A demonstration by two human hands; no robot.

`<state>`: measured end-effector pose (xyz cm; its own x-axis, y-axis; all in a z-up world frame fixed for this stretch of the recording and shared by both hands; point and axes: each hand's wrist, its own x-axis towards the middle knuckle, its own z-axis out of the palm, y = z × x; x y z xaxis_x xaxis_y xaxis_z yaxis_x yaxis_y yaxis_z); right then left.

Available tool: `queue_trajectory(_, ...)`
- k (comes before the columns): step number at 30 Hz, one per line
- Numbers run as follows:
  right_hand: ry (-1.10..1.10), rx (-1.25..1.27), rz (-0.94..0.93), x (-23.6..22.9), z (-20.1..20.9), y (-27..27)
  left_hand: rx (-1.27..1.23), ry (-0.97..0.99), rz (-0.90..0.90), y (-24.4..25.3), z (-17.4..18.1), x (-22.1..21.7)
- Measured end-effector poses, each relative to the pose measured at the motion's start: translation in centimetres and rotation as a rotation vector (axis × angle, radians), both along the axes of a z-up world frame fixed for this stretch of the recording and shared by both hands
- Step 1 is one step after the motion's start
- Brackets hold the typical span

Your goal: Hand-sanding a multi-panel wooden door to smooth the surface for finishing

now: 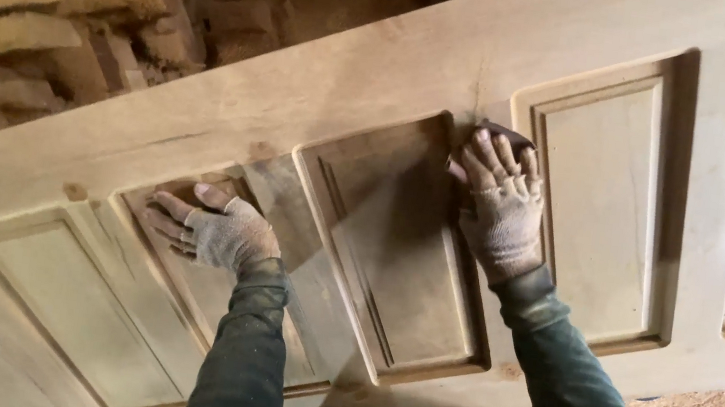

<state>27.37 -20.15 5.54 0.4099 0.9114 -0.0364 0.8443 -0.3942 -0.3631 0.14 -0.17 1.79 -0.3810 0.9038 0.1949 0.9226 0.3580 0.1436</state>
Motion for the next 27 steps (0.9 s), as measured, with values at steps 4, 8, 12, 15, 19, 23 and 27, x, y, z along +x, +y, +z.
queue_trajectory(4,-0.169,0.131,-0.037,5.3,-0.8,6.0,-0.049,-0.038,-0.004,0.7,-0.1,1.0)
queue_trajectory(8,-0.052,0.093,-0.078,5.0,1.2,8.2,0.014,0.027,-0.042,0.5,-0.9,0.2)
queue_trajectory(12,0.019,0.006,0.021,0.1,0.3,0.7,0.059,0.090,-0.034,0.1,-1.3,-0.3)
queue_trajectory(15,-0.099,0.109,-0.001,2.1,-0.1,3.2,-0.013,-0.043,-0.054,0.6,-0.2,0.7)
queue_trajectory(19,-0.022,0.054,0.015,4.5,-0.6,6.7,-0.065,-0.006,-0.008,0.4,-0.5,0.4)
queue_trajectory(23,-0.115,0.154,-0.044,-0.4,-0.4,1.7,0.012,-0.076,-0.079,-0.2,-1.4,-0.7)
queue_trajectory(27,-0.120,0.079,-0.011,2.0,-0.8,3.4,0.017,-0.071,-0.068,0.3,-1.7,-0.2)
